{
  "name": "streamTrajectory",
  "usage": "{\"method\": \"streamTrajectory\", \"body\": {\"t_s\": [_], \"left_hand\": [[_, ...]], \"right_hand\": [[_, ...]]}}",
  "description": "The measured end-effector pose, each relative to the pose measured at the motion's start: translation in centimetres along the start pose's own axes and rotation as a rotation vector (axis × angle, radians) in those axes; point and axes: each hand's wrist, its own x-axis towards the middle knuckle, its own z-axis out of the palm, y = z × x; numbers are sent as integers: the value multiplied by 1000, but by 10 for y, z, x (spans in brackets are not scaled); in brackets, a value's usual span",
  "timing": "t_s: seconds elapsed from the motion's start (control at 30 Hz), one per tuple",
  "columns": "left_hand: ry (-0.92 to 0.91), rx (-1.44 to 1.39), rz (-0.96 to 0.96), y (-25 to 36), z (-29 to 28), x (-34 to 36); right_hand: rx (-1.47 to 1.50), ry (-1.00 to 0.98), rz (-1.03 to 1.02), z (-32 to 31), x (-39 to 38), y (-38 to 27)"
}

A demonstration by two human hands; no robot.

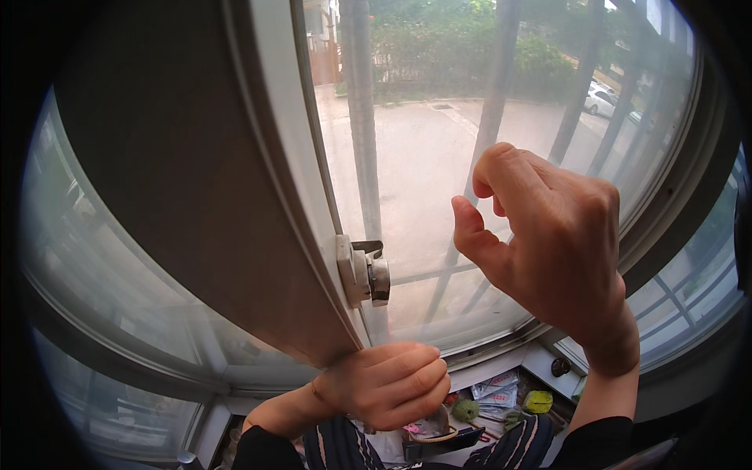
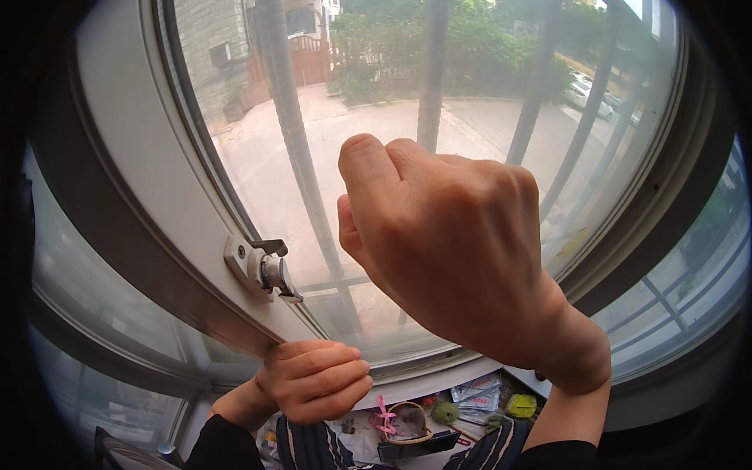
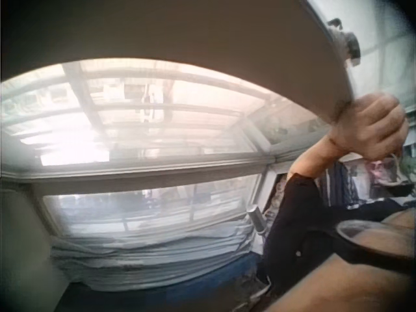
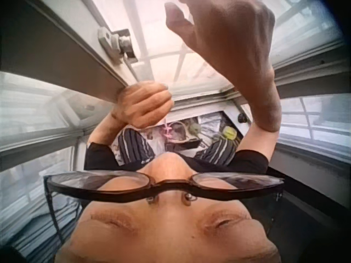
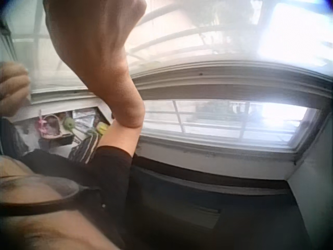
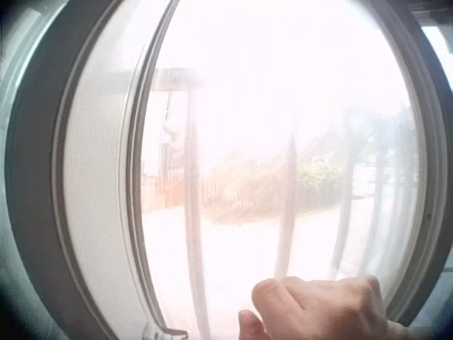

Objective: The person peels the protective backing away from a clear plastic window film sheet by hand, aligns and presses sections of the adhesive sheet onto the interior glass pane of a window frame, and uses a tissue to wipe down the surface.

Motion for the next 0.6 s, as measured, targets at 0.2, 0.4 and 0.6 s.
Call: {"method": "streamTrajectory", "body": {"t_s": [0.2, 0.4, 0.6], "left_hand": [[30, -136, 75, 5, -4, 6], [-5, -116, 86, 18, 1, 4], [53, -216, 62, 31, 8, 10]], "right_hand": [[-129, -114, 20, -20, 2, -8], [-150, -151, 20, -25, -7, -11], [-43, -130, 33, -33, -15, -3]]}}
